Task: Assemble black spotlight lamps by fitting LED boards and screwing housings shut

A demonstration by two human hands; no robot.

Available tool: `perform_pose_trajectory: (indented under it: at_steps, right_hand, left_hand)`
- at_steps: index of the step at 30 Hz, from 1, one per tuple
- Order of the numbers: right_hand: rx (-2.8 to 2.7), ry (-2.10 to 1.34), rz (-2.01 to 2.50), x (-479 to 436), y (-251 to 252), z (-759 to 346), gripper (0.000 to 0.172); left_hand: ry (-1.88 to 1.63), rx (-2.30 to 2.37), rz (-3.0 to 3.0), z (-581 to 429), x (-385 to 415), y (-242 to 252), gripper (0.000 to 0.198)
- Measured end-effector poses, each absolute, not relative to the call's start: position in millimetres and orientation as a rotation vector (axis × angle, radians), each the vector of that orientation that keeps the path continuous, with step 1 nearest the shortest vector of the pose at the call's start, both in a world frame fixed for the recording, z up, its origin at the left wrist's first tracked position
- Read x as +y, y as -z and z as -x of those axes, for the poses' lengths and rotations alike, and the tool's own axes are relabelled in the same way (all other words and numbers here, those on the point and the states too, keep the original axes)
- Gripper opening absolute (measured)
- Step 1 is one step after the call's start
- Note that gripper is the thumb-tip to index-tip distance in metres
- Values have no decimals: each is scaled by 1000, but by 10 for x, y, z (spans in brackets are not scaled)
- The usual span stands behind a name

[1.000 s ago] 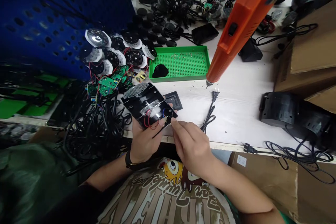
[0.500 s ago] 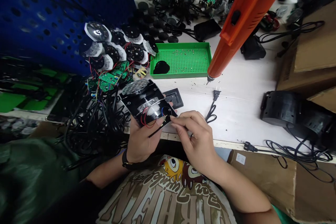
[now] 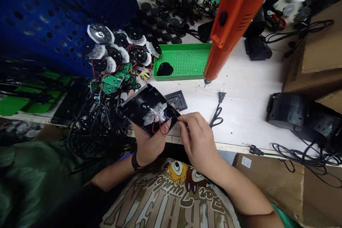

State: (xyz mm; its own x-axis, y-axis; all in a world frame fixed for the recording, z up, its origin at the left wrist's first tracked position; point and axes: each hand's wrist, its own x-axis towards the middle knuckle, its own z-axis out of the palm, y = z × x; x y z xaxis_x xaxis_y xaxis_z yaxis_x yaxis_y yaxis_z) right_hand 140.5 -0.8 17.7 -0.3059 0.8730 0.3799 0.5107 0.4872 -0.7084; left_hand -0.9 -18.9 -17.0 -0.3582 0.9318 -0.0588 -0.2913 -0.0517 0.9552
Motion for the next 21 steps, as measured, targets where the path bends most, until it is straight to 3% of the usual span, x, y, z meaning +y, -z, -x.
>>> perform_pose_trajectory:
  at_steps: [7, 11, 14, 21]
  right_hand:
    - [-1848, -721, 1093, 27, -167, -1350, 14]
    - [-2004, -583, 948, 59, -102, -1394, 22]
    - [-1961, -663, 890, 90, -121, -1438, 21]
    - [-1816, -854, 927, 117, -200, -1469, 17]
  left_hand:
    - [-1700, 1222, -780, -51, -178, 186, 115]
    - [-1587, 1101, -635, -2, -121, 35, 101]
    - [-1534, 1057, -585, 32, -80, -64, 93]
    - [-1583, 914, -596, 48, -12, -75, 96]
